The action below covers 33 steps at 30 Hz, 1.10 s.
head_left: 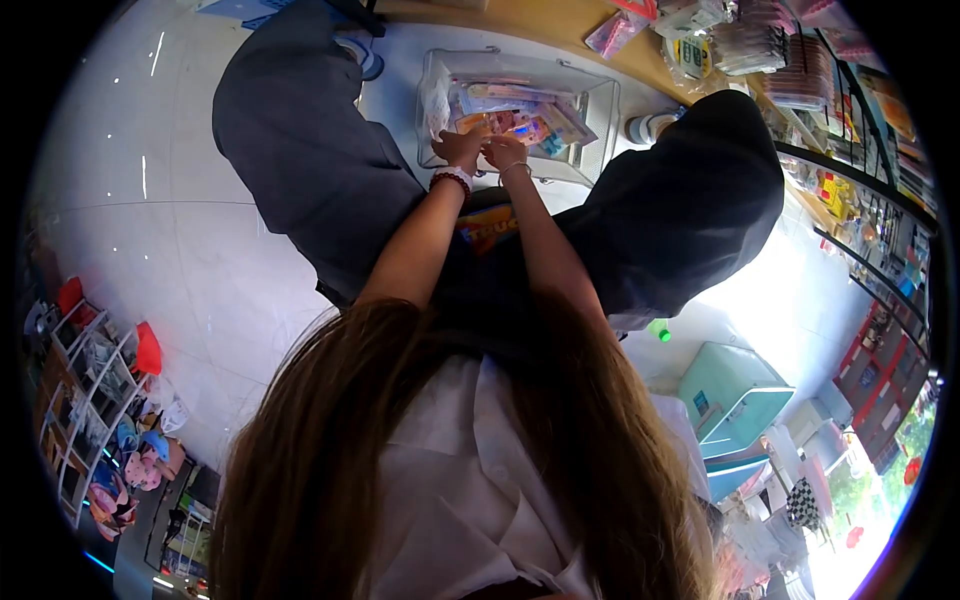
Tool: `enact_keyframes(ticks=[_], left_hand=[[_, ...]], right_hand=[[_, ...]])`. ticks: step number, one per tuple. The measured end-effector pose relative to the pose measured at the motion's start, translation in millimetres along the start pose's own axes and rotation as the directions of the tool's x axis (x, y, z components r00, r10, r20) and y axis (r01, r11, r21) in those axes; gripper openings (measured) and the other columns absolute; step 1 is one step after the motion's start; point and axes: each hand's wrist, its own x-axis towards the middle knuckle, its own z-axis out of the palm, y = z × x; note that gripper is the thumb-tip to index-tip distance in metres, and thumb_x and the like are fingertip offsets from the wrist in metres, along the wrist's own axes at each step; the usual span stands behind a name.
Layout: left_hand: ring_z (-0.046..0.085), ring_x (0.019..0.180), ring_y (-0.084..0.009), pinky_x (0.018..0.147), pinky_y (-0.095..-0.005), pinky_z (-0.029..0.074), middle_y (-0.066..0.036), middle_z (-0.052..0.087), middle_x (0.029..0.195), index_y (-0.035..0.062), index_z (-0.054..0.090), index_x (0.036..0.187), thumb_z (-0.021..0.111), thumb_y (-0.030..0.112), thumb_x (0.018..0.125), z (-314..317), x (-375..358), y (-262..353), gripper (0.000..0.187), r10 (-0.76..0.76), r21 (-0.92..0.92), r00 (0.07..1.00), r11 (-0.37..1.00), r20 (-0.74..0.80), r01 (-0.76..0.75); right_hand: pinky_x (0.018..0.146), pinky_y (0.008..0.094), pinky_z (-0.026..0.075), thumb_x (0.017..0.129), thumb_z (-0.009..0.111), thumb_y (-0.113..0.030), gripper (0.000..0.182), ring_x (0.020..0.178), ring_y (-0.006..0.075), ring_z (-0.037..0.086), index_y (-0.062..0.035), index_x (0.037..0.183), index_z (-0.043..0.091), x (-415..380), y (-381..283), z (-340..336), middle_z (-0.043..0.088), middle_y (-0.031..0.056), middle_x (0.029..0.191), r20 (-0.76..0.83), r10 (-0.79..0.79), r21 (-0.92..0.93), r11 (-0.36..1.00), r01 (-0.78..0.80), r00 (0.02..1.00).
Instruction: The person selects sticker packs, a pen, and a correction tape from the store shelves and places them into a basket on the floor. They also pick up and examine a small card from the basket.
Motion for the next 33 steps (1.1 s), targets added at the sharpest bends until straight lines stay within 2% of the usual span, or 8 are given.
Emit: enact_keyframes(ticks=[8,12,16,19,23,26,28,33], left_hand=[[0.04,0.11,-0.0408,0.094,-0.0382,0.035,-0.029,0.032,0.122,-0.0104,0.042,0.114,0.058,0.016,0.064,5,14,-12,0.059,0.141,0.05,0.99,0.989,-0.026,-0.14],[0.047,0.099,-0.0441,0.088,-0.039,0.041,-0.03,0.043,0.109,-0.0101,0.047,0.103,0.059,0.02,0.064,29,45,-33,0.051,0.242,0.171,0.951,0.946,0.194,-0.276],[0.051,0.096,-0.0365,0.088,-0.0398,0.039,-0.027,0.054,0.097,-0.0098,0.053,0.097,0.06,0.019,0.064,45,63,-48,0.044,0.491,-0.019,0.844,0.866,0.218,-0.499],[0.063,0.079,-0.0264,0.07,-0.0328,0.049,-0.017,0.064,0.082,-0.0008,0.063,0.091,0.06,0.002,0.062,46,43,-33,0.029,0.613,-0.034,0.784,0.79,0.1,-0.613],[0.061,0.073,-0.0304,0.069,-0.0371,0.049,-0.016,0.063,0.076,-0.002,0.062,0.079,0.057,0.011,0.065,62,10,-15,0.02,0.696,0.03,0.718,0.717,0.007,-0.696],[0.058,0.07,-0.0346,0.07,-0.0415,0.047,-0.017,0.059,0.066,-0.0033,0.058,0.067,0.055,0.022,0.069,60,-18,-7,0.026,0.771,0.385,0.616,0.524,0.164,-0.759],[0.058,0.078,-0.0334,0.072,-0.0412,0.046,-0.018,0.058,0.068,-0.0036,0.057,0.063,0.055,0.023,0.07,7,-90,32,0.027,0.872,0.406,0.489,0.443,0.011,-0.8],[0.055,0.087,-0.0334,0.075,-0.0405,0.045,-0.02,0.058,0.084,-0.0018,0.059,0.066,0.055,0.022,0.07,-25,-125,70,0.025,0.793,0.308,0.541,0.46,0.278,-0.833]], right_hand=[[0.051,0.0252,0.052,0.073,0.057,0.0,0.019,0.061,0.0209,0.063,0.0049,0.092,0.059,7,7,3,0.063,0.0156,0.073,-0.072,-0.034,0.005,0.999,0.035,0.997],[0.051,0.0253,0.052,0.072,0.06,-0.003,0.019,0.059,0.0196,0.062,0.0034,0.09,0.06,-5,-2,-2,0.062,0.0132,0.07,-0.04,-0.073,-0.158,0.985,0.066,0.997],[0.05,0.0252,0.05,0.071,0.063,-0.006,0.022,0.059,0.0171,0.061,0.003,0.091,0.061,-5,-5,-5,0.062,0.0111,0.071,-0.029,-0.042,-0.115,0.993,0.039,0.999],[0.05,0.0272,0.05,0.072,0.061,-0.005,0.021,0.063,0.0175,0.062,0.0033,0.091,0.06,-4,-6,-10,0.063,0.0107,0.075,-0.013,-0.019,-0.115,0.993,0.017,1.0],[0.055,0.028,0.05,0.075,0.058,-0.005,0.018,0.065,0.0183,0.061,0.0023,0.092,0.06,2,4,-10,0.063,0.01,0.077,0.187,-0.379,-0.752,0.539,0.381,0.906],[0.056,0.028,0.049,0.076,0.058,-0.005,0.018,0.066,0.0181,0.061,0.002,0.092,0.06,-3,7,-7,0.063,0.0096,0.077,0.175,-0.472,-0.817,0.421,0.395,0.864],[0.057,0.0279,0.049,0.076,0.058,-0.005,0.017,0.066,0.0179,0.061,0.0018,0.092,0.06,0,11,-9,0.063,0.0092,0.078,0.154,-0.529,-0.82,0.402,0.406,0.835],[0.059,0.0279,0.049,0.077,0.057,-0.006,0.016,0.067,0.0174,0.06,0.0013,0.091,0.06,-6,-20,-11,0.063,0.0085,0.078,0.028,-0.699,-0.716,0.484,0.503,0.714]])
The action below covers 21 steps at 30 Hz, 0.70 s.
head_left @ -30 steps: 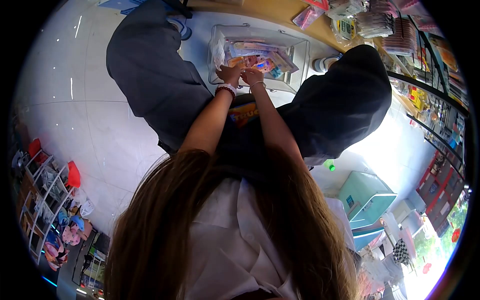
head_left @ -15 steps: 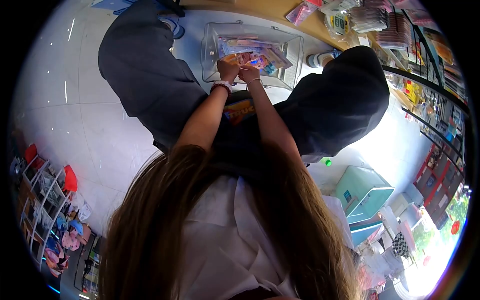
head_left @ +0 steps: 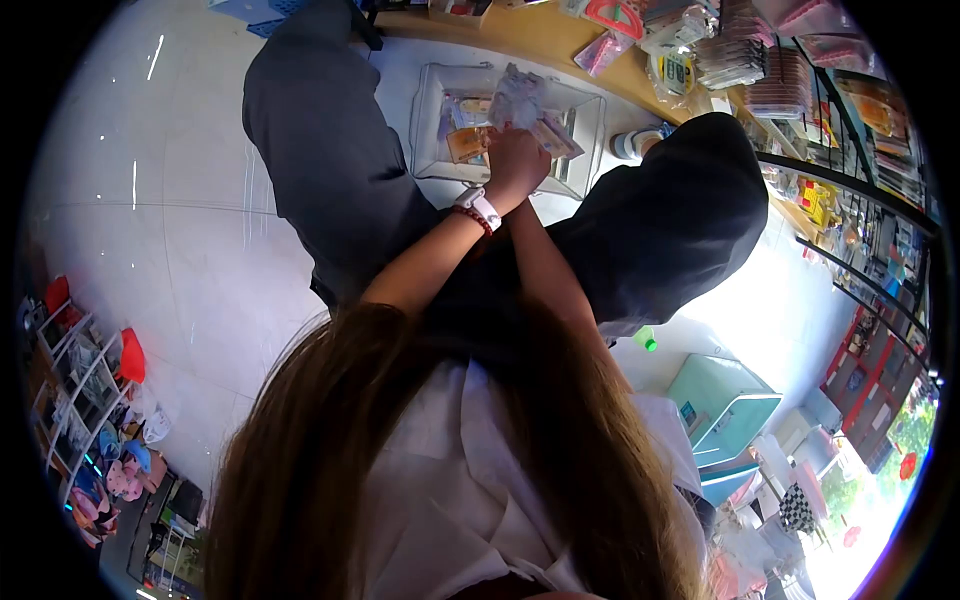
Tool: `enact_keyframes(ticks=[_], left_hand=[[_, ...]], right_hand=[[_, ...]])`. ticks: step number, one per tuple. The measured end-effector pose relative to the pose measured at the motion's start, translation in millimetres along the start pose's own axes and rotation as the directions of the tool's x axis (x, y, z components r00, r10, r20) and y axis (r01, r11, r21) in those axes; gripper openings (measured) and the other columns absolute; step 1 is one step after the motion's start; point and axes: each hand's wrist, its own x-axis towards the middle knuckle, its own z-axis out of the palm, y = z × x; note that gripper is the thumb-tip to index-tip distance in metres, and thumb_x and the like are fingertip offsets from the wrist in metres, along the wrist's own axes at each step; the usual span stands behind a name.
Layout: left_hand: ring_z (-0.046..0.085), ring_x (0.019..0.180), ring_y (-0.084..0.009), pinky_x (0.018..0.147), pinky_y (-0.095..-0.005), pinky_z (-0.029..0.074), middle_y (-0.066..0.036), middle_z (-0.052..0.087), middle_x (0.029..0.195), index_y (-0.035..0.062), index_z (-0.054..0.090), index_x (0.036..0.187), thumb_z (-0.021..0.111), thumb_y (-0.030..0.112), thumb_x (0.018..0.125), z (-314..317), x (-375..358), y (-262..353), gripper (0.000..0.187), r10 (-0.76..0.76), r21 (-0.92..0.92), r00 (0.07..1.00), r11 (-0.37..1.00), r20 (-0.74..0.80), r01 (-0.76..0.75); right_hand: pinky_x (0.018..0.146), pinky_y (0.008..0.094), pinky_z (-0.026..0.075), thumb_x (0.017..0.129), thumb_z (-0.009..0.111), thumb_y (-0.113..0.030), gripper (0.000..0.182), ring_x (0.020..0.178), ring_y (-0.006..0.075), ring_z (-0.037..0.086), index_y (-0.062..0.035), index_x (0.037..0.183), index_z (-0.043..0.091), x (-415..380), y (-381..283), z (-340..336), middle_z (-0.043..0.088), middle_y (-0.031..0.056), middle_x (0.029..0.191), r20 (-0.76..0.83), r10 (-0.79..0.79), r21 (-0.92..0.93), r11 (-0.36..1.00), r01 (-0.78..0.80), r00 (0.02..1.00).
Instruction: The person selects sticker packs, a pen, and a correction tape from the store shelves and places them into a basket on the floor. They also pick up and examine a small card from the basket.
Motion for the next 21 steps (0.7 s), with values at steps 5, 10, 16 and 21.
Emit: enact_keyframes(ticks=[5,10,16,21], left_hand=[[0.046,0.1,-0.0349,0.088,-0.0439,0.036,-0.023,0.05,0.106,-0.0034,0.052,0.094,0.056,0.009,0.069,-60,29,11,0.028,0.195,-0.106,0.829,0.951,-0.523,-0.291],[0.052,0.099,-0.0323,0.086,-0.038,0.04,-0.022,0.053,0.104,-0.005,0.046,0.109,0.064,0.016,0.075,-89,61,-10,0.044,0.091,-0.508,0.924,0.813,-0.372,-0.285],[0.058,0.083,-0.0111,0.075,-0.0224,0.047,-0.007,0.06,0.091,-0.0057,0.054,0.099,0.057,0.001,0.081,-168,60,9,0.019,0.066,-0.858,0.962,0.44,-0.265,-0.267],[0.057,0.077,-0.0093,0.065,-0.0213,0.048,-0.005,0.06,0.089,-0.0066,0.057,0.099,0.056,0.008,0.084,-208,66,24,0.021,0.134,-0.899,0.958,0.334,-0.252,-0.283]], right_hand=[[0.064,0.0272,0.047,0.078,0.059,-0.009,0.014,0.071,0.0134,0.058,0.001,0.088,0.061,21,-78,-51,0.064,0.0056,0.08,-0.246,0.159,0.578,0.816,0.013,0.956],[0.053,0.0229,0.046,0.08,0.061,-0.013,0.018,0.059,0.0099,0.057,0.0045,0.083,0.06,24,-161,-94,0.062,0.0057,0.072,-0.085,0.174,0.832,0.553,-0.026,0.981],[0.055,0.0197,0.043,0.084,0.058,-0.019,0.018,0.06,0.0054,0.051,-0.0012,0.083,0.061,28,-213,-148,0.059,0.0002,0.07,0.069,-0.031,0.73,0.682,-0.03,0.997],[0.062,0.0249,0.046,0.088,0.052,-0.018,0.02,0.066,0.0107,0.053,-0.0001,0.097,0.053,42,-263,-167,0.058,0.0039,0.084,0.099,-0.233,0.971,0.236,-0.043,0.967]])
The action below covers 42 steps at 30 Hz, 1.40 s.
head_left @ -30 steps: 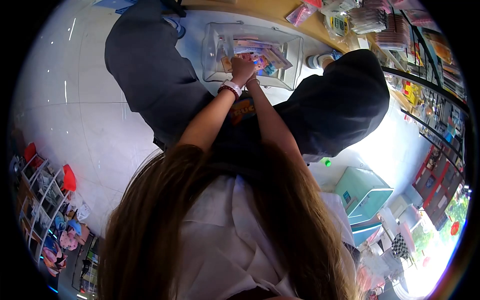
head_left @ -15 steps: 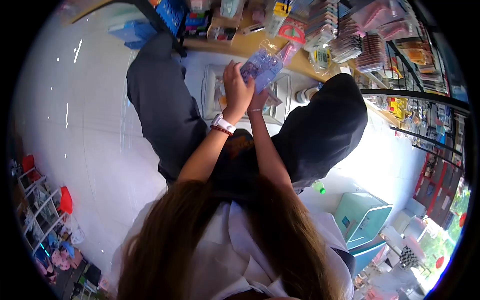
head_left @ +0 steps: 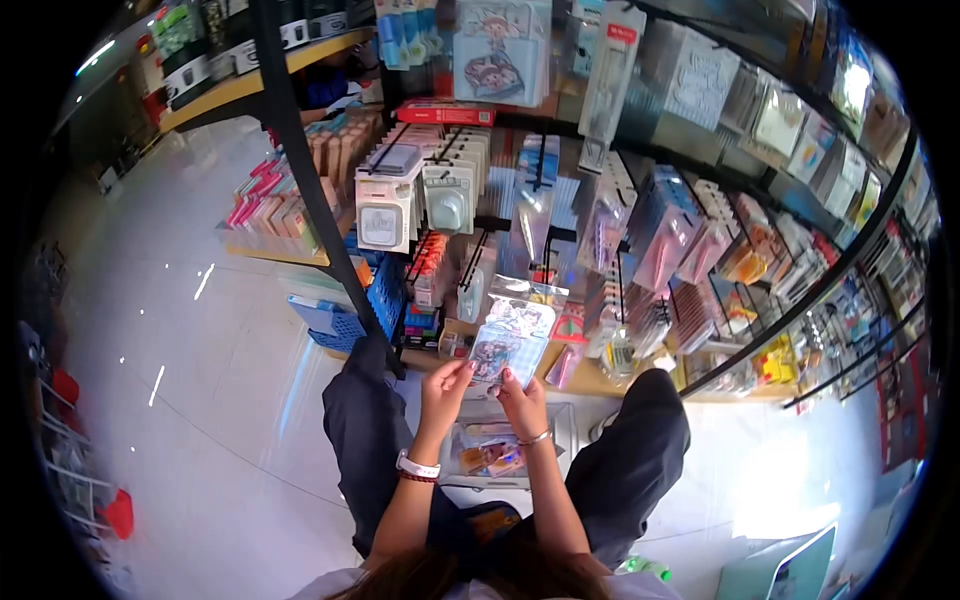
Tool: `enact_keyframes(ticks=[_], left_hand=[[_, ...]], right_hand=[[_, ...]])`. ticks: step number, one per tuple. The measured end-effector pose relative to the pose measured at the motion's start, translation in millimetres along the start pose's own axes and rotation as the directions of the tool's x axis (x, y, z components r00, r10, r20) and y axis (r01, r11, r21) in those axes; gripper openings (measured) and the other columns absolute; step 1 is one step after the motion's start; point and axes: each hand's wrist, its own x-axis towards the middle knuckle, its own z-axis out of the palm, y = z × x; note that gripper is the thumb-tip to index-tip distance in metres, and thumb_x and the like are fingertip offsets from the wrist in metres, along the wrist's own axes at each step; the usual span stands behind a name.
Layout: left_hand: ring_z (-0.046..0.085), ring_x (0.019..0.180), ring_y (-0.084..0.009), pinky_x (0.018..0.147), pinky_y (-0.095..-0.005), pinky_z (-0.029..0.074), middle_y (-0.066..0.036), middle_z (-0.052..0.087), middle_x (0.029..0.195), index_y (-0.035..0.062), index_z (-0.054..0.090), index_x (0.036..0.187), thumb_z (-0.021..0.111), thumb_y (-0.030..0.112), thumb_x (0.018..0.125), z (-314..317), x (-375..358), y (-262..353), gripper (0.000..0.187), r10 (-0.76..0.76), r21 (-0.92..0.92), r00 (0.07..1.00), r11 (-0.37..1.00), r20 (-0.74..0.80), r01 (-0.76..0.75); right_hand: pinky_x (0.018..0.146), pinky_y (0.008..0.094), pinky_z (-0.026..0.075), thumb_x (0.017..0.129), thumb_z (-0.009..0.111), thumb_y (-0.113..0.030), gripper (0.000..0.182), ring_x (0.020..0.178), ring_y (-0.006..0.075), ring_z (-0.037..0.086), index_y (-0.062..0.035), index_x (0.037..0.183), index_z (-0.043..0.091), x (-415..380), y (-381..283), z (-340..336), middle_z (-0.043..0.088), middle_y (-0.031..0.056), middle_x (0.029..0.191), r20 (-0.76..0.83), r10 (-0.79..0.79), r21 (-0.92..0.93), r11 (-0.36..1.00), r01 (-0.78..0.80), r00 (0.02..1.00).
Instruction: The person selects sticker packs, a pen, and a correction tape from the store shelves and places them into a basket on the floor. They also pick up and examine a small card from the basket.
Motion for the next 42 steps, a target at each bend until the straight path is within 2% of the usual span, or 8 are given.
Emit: enact_keyframes(ticks=[2,6,10,14,20,32,35,42], left_hand=[[0.058,0.077,-0.0097,0.065,-0.0232,0.05,-0.006,0.06,0.089,-0.0067,0.056,0.1,0.053,0.011,0.086,1,-1,21,0.023,-0.035,-0.1,0.999,0.994,-0.011,0.034],[0.059,0.077,-0.0115,0.064,-0.0262,0.053,-0.007,0.06,0.089,-0.0073,0.054,0.101,0.051,0.014,0.088,0,9,46,0.025,0.069,-0.089,0.997,0.993,-0.029,-0.071],[0.063,0.075,-0.019,0.058,-0.0231,0.053,-0.008,0.059,0.087,-0.0084,0.052,0.104,0.048,0.014,0.089,-3,22,75,0.027,0.153,-0.037,0.988,0.987,-0.006,-0.153],[0.064,0.069,-0.022,0.053,-0.0229,0.051,-0.009,0.058,0.083,-0.0101,0.048,0.107,0.047,0.014,0.09,3,59,134,0.03,0.29,-0.02,0.949,0.957,0.126,-0.29],[0.062,0.06,-0.018,0.053,-0.0247,0.051,-0.01,0.059,0.077,-0.0094,0.05,0.104,0.048,0.016,0.089,42,122,240,0.029,0.533,-0.005,0.836,0.843,0.132,-0.537],[0.062,0.06,-0.0179,0.054,-0.0251,0.052,-0.011,0.06,0.078,-0.0097,0.048,0.107,0.049,0.017,0.089,62,174,277,0.032,0.567,-0.066,0.812,0.823,0.141,-0.564],[0.063,0.061,-0.0179,0.053,-0.0242,0.051,-0.011,0.06,0.077,-0.0102,0.048,0.108,0.048,0.016,0.089,62,178,283,0.033,0.53,0.017,0.838,0.844,0.132,-0.536],[0.063,0.062,-0.0173,0.054,-0.0242,0.051,-0.011,0.06,0.078,-0.0102,0.048,0.109,0.049,0.016,0.089,62,177,286,0.033,0.519,-0.031,0.837,0.852,0.174,-0.522]], right_hand=[[0.063,0.0261,0.046,0.088,0.051,-0.017,0.02,0.066,0.0119,0.054,-0.0003,0.099,0.051,-1,-8,15,0.057,0.0048,0.085,0.065,-0.013,0.021,1.0,0.012,0.998],[0.063,0.0273,0.048,0.088,0.05,-0.014,0.019,0.065,0.013,0.055,-0.0019,0.103,0.046,9,-27,29,0.056,0.0054,0.083,0.105,-0.08,0.048,0.996,0.075,0.991],[0.053,0.0262,0.05,0.087,0.05,-0.009,0.016,0.061,0.0132,0.057,0.0009,0.099,0.046,31,-60,41,0.056,0.007,0.077,0.132,-0.176,-0.172,0.965,0.198,0.975],[0.054,0.0268,0.052,0.086,0.051,-0.007,0.013,0.06,0.0146,0.058,0.0022,0.095,0.048,50,-122,92,0.057,0.0089,0.077,0.265,-0.363,-0.294,0.852,0.433,0.893],[0.049,0.0225,0.048,0.084,0.056,-0.009,0.014,0.055,0.0111,0.055,0.0035,0.089,0.051,83,-211,183,0.057,0.0067,0.069,0.313,-0.577,-0.194,0.739,0.645,0.755],[0.048,0.0202,0.046,0.083,0.059,-0.011,0.018,0.054,0.0101,0.056,0.0048,0.088,0.053,124,-243,219,0.058,0.0079,0.067,0.218,-0.645,-0.159,0.717,0.679,0.733],[0.045,0.0227,0.048,0.083,0.058,-0.01,0.018,0.051,0.0122,0.056,0.0053,0.085,0.05,129,-249,223,0.057,0.0092,0.066,0.231,-0.675,-0.162,0.684,0.711,0.701],[0.045,0.023,0.048,0.083,0.058,-0.01,0.018,0.051,0.0128,0.057,0.0057,0.085,0.049,125,-248,222,0.057,0.0098,0.065,0.2,-0.646,-0.172,0.717,0.676,0.736]])
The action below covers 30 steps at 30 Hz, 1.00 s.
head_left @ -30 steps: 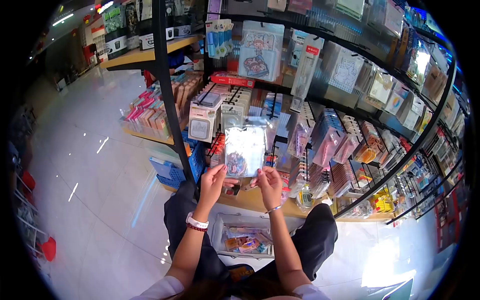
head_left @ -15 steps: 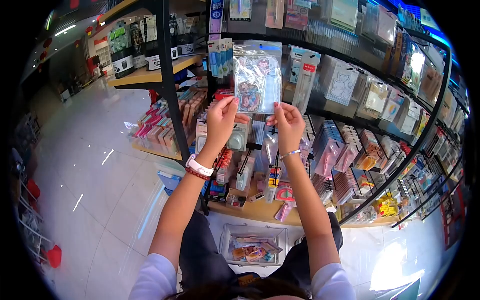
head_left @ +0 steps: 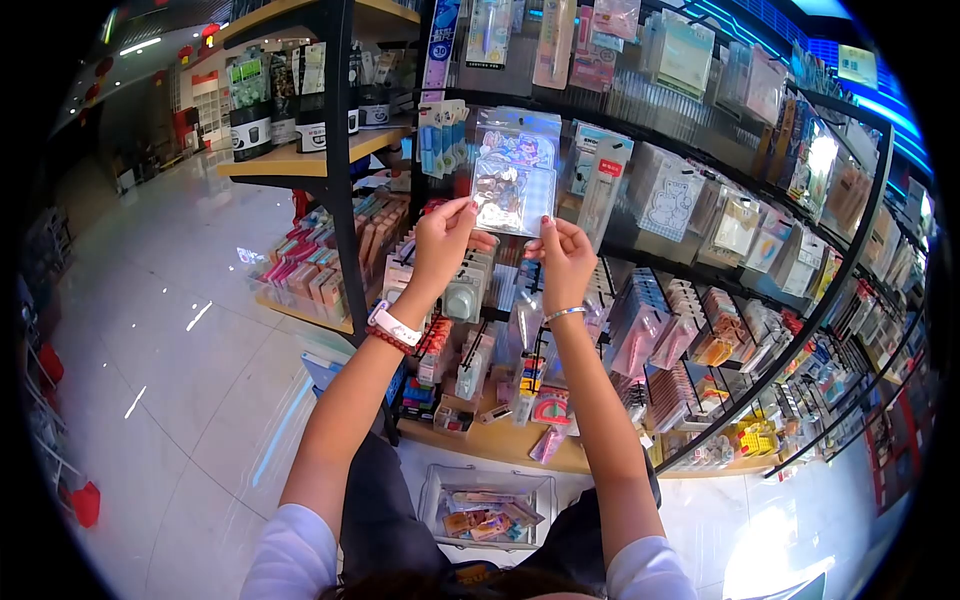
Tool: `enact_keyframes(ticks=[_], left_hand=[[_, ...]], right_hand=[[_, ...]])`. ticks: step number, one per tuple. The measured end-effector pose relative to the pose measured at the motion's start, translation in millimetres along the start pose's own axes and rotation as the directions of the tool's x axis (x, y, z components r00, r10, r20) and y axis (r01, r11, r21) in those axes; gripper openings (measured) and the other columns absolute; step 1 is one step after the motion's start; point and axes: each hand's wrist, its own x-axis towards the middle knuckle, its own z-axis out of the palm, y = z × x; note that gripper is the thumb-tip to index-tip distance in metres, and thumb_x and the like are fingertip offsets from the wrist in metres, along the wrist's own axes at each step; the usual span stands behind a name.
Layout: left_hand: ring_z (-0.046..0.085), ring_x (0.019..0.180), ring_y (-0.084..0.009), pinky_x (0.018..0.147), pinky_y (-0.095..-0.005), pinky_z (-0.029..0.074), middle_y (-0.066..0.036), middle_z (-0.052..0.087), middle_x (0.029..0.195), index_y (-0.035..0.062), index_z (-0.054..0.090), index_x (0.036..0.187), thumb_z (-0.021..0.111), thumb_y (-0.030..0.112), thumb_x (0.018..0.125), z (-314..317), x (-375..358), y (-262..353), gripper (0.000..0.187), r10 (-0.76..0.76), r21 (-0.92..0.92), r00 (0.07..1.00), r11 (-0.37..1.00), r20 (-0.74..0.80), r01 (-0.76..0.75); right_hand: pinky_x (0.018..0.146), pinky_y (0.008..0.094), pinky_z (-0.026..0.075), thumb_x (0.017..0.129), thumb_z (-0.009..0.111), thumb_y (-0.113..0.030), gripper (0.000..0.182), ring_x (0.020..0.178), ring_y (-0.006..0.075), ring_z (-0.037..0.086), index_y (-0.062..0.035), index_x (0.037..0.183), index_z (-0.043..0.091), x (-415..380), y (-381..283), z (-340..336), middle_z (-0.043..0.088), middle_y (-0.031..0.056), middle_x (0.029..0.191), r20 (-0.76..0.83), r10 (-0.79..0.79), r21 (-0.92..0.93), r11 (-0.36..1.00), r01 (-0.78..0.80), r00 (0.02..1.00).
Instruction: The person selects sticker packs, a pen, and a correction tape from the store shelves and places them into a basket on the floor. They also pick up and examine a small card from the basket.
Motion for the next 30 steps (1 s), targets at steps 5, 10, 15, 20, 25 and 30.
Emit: enact_keyframes(ticks=[5,10,15,20,25,30], left_hand=[[0.062,0.07,-0.0173,0.06,-0.025,0.051,-0.012,0.059,0.088,-0.0089,0.045,0.113,0.049,0.015,0.088,-3,1,-6,0.035,-0.041,-0.055,0.999,0.998,0.018,0.042],[0.058,0.092,-0.0176,0.075,-0.0261,0.048,-0.012,0.054,0.108,-0.0037,0.043,0.118,0.05,0.013,0.087,-4,-12,-29,0.036,-0.001,0.06,0.998,0.998,-0.066,0.005],[0.049,0.106,-0.0192,0.087,-0.0296,0.041,-0.01,0.048,0.118,0.0005,0.044,0.118,0.051,0.012,0.085,-6,-51,-47,0.035,0.037,0.27,0.996,0.963,-0.083,-0.013],[0.048,0.108,-0.0189,0.087,-0.0305,0.042,-0.009,0.047,0.118,0.0016,0.045,0.117,0.049,0.01,0.085,-5,-76,-55,0.033,0.001,0.336,0.998,0.942,-0.069,0.022],[0.053,0.098,-0.0195,0.078,-0.0271,0.044,-0.012,0.054,0.107,-0.0003,0.049,0.109,0.05,0.007,0.084,9,-115,-66,0.026,0.088,0.316,0.993,0.947,-0.081,-0.058],[0.057,0.09,-0.0194,0.075,-0.0291,0.047,-0.011,0.059,0.097,-0.0001,0.053,0.102,0.05,0.002,0.081,25,-222,-127,0.021,0.056,0.288,0.979,0.958,-0.196,0.003]], right_hand=[[0.046,0.0235,0.05,0.082,0.058,-0.009,0.017,0.052,0.0138,0.058,0.0063,0.084,0.05,13,8,6,0.058,0.0101,0.066,-0.019,0.016,0.019,1.0,-0.015,1.0],[0.045,0.0262,0.052,0.082,0.057,-0.007,0.017,0.053,0.018,0.061,0.0085,0.082,0.049,46,29,4,0.059,0.0128,0.067,-0.052,0.007,-0.1,0.995,-0.013,0.999],[0.043,0.0266,0.051,0.082,0.056,-0.007,0.017,0.05,0.0192,0.06,0.0076,0.079,0.048,42,45,-8,0.059,0.0135,0.064,-0.083,-0.02,-0.177,0.984,0.006,0.996],[0.044,0.0261,0.051,0.082,0.057,-0.007,0.017,0.052,0.0197,0.061,0.0066,0.077,0.048,34,26,7,0.059,0.014,0.064,-0.045,-0.026,-0.105,0.994,0.022,0.999],[0.05,0.0271,0.048,0.076,0.065,-0.016,0.025,0.056,0.0185,0.061,0.0064,0.076,0.055,39,60,-4,0.062,0.014,0.067,-0.062,-0.135,-0.213,0.97,0.119,0.989],[0.053,0.0249,0.05,0.078,0.063,-0.009,0.022,0.06,0.0144,0.06,0.009,0.085,0.053,-67,38,-11,0.059,0.0116,0.077,-0.15,-0.286,-0.088,0.957,0.275,0.946]])
